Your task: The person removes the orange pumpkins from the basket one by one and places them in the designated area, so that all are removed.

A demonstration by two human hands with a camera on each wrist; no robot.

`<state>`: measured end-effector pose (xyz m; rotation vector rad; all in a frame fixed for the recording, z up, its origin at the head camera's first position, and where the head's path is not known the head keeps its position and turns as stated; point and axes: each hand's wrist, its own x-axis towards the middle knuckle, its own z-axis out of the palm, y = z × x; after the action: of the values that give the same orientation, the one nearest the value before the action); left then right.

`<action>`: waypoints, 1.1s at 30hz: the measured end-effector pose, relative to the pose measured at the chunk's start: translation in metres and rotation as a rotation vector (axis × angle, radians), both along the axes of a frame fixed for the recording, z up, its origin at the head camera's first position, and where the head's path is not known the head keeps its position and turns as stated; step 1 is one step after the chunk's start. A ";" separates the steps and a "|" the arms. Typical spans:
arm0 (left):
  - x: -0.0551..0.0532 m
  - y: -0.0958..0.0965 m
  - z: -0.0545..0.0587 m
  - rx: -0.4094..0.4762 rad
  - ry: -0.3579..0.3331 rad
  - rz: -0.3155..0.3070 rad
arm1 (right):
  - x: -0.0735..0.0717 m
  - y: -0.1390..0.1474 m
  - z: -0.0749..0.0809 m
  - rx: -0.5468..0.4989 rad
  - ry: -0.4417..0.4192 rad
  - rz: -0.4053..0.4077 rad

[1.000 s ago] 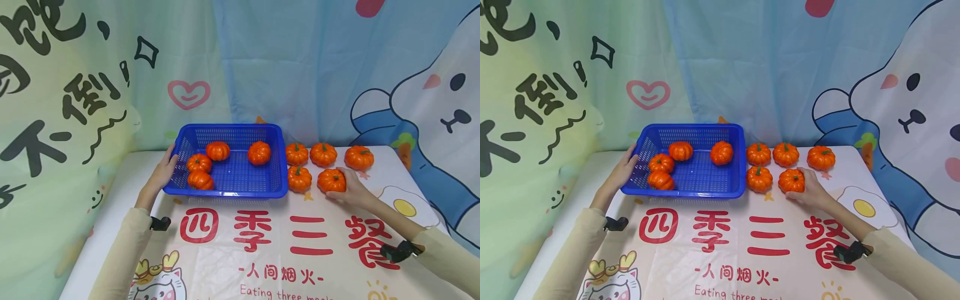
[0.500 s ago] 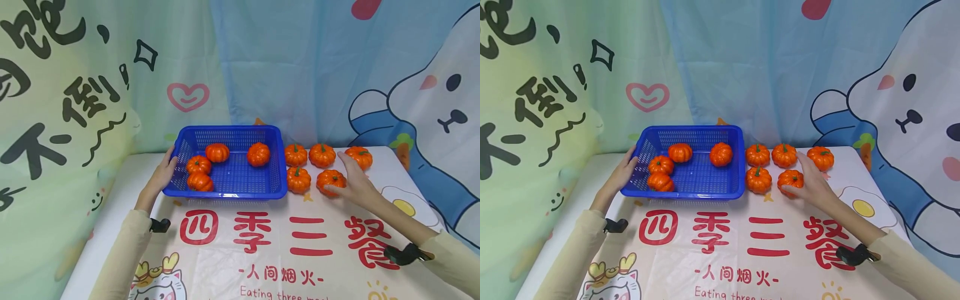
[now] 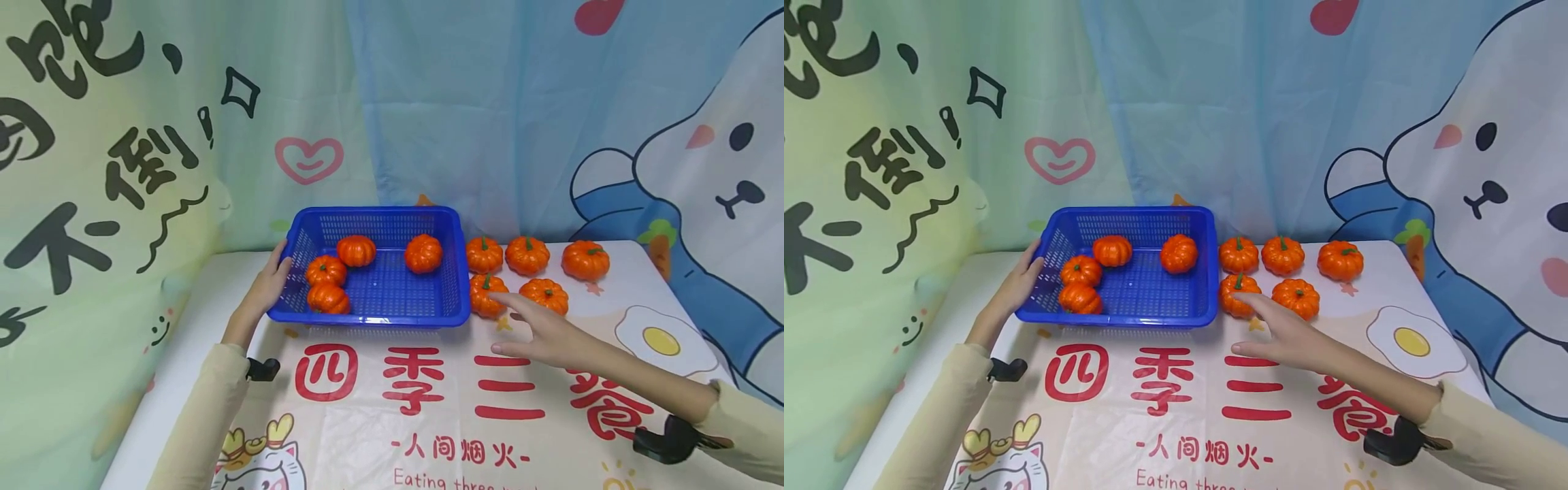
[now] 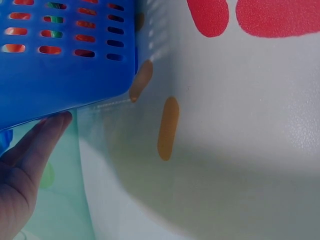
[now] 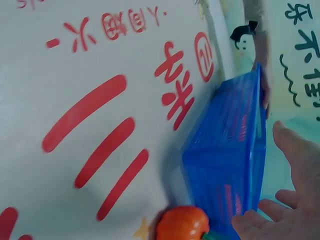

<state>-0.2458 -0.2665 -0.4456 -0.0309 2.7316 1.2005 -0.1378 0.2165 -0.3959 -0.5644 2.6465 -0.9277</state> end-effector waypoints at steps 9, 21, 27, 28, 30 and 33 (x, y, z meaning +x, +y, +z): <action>-0.001 0.001 -0.001 0.000 0.000 0.009 | -0.005 -0.031 0.002 -0.064 -0.028 0.090; -0.001 -0.003 0.000 -0.004 0.004 0.006 | -0.057 -0.131 0.015 -0.045 -0.019 0.332; -0.002 -0.006 0.002 -0.010 0.005 0.011 | -0.106 -0.204 0.001 0.024 -0.060 0.530; -0.002 -0.005 0.001 -0.010 0.007 0.012 | -0.111 -0.214 -0.001 0.049 -0.048 0.575; -0.002 -0.004 0.000 -0.006 0.008 0.011 | -0.119 -0.232 -0.006 0.098 -0.020 0.650; -0.003 -0.003 -0.003 -0.001 0.011 0.011 | -0.123 -0.249 -0.010 0.156 0.014 0.705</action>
<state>-0.2489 -0.2698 -0.4482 -0.0398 2.7450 1.2060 -0.2611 -0.0326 -0.4063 -1.3344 2.2186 -0.4924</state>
